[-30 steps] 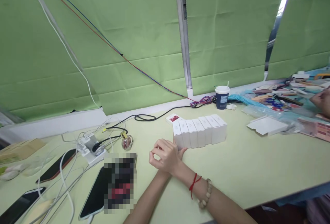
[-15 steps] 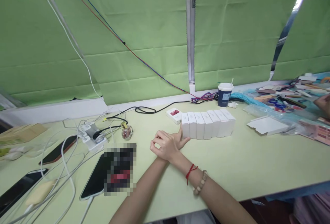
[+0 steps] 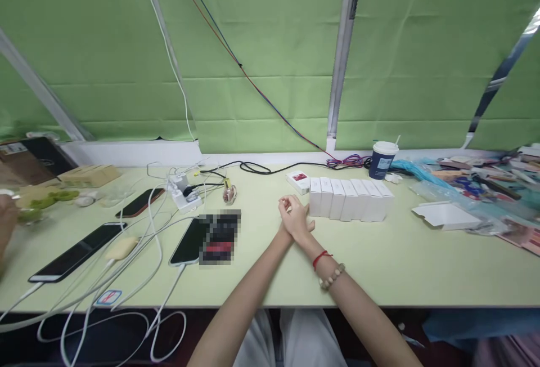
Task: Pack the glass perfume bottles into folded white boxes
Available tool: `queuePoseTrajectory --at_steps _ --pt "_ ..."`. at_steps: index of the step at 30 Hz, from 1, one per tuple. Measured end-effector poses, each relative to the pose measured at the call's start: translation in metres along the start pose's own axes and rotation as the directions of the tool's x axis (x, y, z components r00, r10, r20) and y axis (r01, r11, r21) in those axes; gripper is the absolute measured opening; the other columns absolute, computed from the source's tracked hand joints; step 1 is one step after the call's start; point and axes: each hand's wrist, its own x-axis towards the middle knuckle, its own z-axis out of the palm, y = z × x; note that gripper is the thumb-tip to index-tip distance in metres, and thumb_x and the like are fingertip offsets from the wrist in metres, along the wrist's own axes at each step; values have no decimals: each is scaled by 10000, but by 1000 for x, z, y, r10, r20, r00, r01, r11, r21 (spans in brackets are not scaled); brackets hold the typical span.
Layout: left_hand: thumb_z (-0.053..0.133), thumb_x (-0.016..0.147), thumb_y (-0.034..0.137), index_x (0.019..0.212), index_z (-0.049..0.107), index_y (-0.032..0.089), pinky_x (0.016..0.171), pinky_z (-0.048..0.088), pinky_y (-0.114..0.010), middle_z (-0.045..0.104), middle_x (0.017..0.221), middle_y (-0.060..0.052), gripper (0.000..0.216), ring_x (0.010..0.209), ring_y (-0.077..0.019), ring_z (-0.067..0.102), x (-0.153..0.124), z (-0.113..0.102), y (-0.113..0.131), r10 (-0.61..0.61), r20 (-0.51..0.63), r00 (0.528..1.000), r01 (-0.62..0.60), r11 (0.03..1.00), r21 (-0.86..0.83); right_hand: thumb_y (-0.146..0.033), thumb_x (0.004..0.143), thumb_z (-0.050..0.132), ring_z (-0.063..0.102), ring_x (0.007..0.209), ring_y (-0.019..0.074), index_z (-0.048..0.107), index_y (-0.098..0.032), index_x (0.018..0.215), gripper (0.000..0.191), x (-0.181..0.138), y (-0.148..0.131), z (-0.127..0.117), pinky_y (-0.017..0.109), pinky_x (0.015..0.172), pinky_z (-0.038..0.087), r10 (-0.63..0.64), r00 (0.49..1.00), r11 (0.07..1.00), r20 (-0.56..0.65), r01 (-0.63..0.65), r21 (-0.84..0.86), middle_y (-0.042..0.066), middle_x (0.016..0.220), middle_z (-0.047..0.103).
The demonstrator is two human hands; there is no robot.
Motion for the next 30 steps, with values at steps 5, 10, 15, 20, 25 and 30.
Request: queuePoseTrajectory --at_steps 5,10,15,20,25,30 --pt "529 801 305 993 594 169 963 353 -423 581 975 -97 244 1027 -281 508 -17 -5 6 60 99 993 -64 997 38 -255 776 459 529 702 153 563 -189 740 129 -4 2 -16 281 693 407 -48 996 995 75 41 91 17 764 557" --pt "455 826 238 1102 564 201 926 392 -355 569 1083 -83 299 1036 -224 508 -45 -25 13 101 133 986 -103 995 11 -241 836 430 565 782 149 601 -192 842 178 -9 15 -72 246 664 421 -378 885 907 271 413 -86 44 864 596" --pt "406 833 241 1064 601 208 919 386 -388 580 1076 -81 304 1021 -228 500 -66 -44 23 127 152 980 -123 992 -32 -257 837 448 533 957 213 626 -189 965 229 -12 62 -153 307 830 410 -377 895 754 238 446 -482 104 1010 591" --pt "396 834 287 1304 438 166 1081 246 -422 408 1410 -107 487 1321 -253 323 -68 -45 29 106 235 966 -82 991 -110 -266 770 468 518 928 234 586 -141 1009 294 -13 110 -206 336 796 410 -138 989 781 -43 82 -619 120 979 566" --pt "330 850 387 1418 233 36 1135 127 -429 205 1500 -177 674 1411 -271 124 -54 -36 25 -21 362 932 50 996 -71 -301 745 476 543 727 161 592 -188 749 162 -1 126 -227 256 594 344 115 981 776 156 9 -631 35 791 620" --pt "285 859 415 1448 182 93 1143 71 -443 152 1521 -115 679 1420 -232 78 -35 -34 19 39 438 898 -9 997 -71 -356 750 451 551 650 152 597 -184 629 256 12 136 -236 254 572 324 240 955 787 175 -86 -611 15 667 633"
